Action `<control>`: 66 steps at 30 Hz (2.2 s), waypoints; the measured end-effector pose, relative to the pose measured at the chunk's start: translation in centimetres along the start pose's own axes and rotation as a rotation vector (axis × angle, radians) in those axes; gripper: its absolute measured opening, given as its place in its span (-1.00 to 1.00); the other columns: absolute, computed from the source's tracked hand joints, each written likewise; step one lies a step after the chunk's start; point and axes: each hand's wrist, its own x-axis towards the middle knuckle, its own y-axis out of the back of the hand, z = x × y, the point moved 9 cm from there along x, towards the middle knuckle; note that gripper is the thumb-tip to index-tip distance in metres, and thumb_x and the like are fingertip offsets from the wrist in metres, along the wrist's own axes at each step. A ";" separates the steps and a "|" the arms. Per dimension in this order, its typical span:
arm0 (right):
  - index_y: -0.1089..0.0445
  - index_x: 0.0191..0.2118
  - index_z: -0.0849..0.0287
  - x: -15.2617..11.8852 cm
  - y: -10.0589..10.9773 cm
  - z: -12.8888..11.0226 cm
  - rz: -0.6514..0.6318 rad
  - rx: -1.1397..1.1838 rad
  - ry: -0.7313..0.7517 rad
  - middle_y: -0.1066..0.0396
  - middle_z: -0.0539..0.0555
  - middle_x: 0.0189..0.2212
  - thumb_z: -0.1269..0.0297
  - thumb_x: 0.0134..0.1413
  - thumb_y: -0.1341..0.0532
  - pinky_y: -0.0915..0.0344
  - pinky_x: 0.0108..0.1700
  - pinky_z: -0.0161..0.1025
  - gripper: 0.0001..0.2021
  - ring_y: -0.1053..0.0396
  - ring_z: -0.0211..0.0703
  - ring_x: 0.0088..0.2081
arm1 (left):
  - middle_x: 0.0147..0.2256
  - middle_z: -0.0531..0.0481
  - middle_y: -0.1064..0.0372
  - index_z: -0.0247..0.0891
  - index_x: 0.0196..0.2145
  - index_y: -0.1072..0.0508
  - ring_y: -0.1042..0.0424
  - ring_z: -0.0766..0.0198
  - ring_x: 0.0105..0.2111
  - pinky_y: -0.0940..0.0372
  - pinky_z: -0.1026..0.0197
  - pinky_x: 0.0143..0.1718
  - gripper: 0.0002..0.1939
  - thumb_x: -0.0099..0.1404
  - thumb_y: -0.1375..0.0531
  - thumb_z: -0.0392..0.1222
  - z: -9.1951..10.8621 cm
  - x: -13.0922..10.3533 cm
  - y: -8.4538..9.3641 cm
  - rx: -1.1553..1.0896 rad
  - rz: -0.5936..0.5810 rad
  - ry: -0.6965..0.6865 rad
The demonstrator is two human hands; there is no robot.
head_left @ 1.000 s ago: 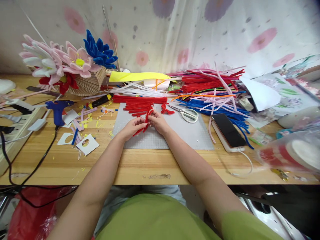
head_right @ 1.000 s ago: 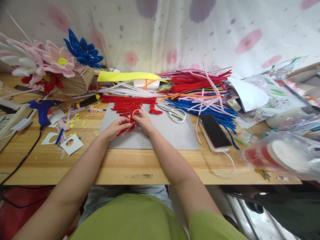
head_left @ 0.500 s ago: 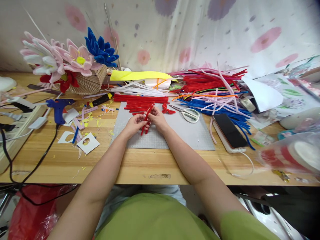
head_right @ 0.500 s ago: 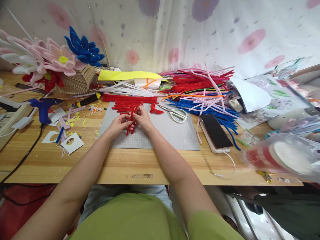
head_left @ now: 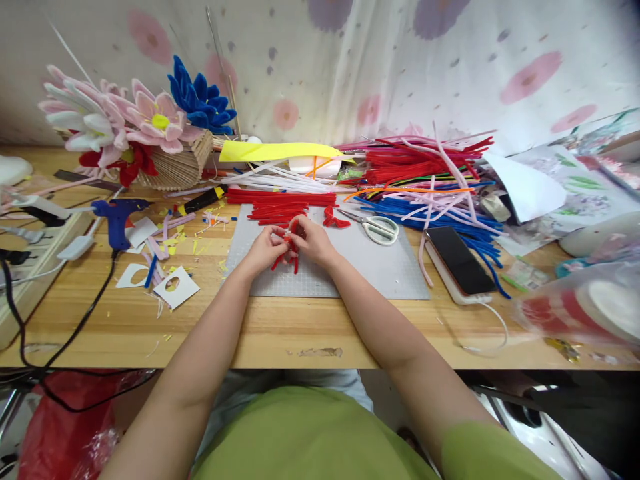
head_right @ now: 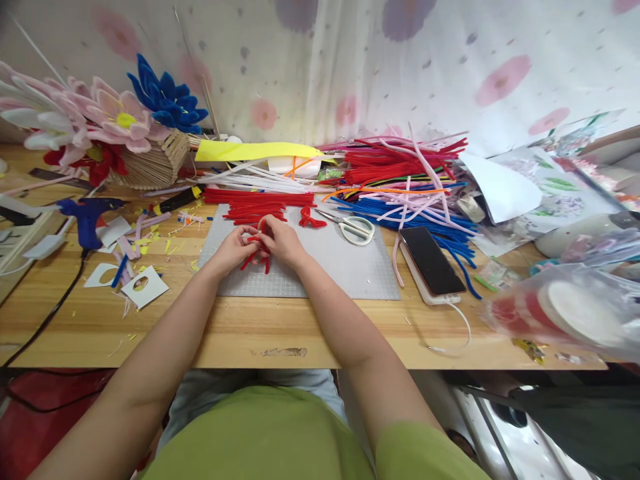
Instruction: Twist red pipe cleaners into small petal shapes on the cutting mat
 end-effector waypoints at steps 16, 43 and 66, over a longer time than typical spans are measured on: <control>-0.15 -0.43 0.10 0.5 -0.5 2.8 0.065 0.351 -0.161 -0.21 -0.09 -0.56 0.19 -0.10 -0.20 -0.15 -0.44 -0.29 -0.81 -0.18 -0.29 -0.53 | -0.67 0.14 -0.29 -0.30 -0.45 -0.32 -0.19 0.50 -0.73 -0.03 0.40 -0.72 -0.73 -0.04 -0.32 -0.15 0.6 -0.1 0.2 -0.059 0.072 -0.075; -0.35 -0.38 0.24 -1.1 -2.8 1.4 -0.318 0.707 -0.322 -0.20 -0.12 -0.68 0.05 -0.17 -0.29 0.12 -0.60 -0.40 -0.67 -0.05 -0.45 -0.65 | -0.60 -0.02 -0.37 -0.35 -0.58 -0.41 -0.21 0.46 -0.68 -0.10 0.37 -0.66 -0.89 -0.06 -0.25 -0.24 0.2 -0.7 -0.6 0.036 -0.182 0.085; -0.27 -0.48 0.22 0.1 -1.3 3.4 -0.012 0.809 -0.319 -0.24 -0.12 -0.70 0.02 -0.29 -0.37 0.06 -0.62 -0.41 -0.61 -0.09 -0.46 -0.67 | -0.54 0.02 -0.36 -0.38 -0.48 -0.44 -0.24 0.49 -0.65 -0.12 0.41 -0.69 -0.75 0.01 -0.31 -0.11 -0.5 -0.8 -0.8 -0.314 -0.100 0.180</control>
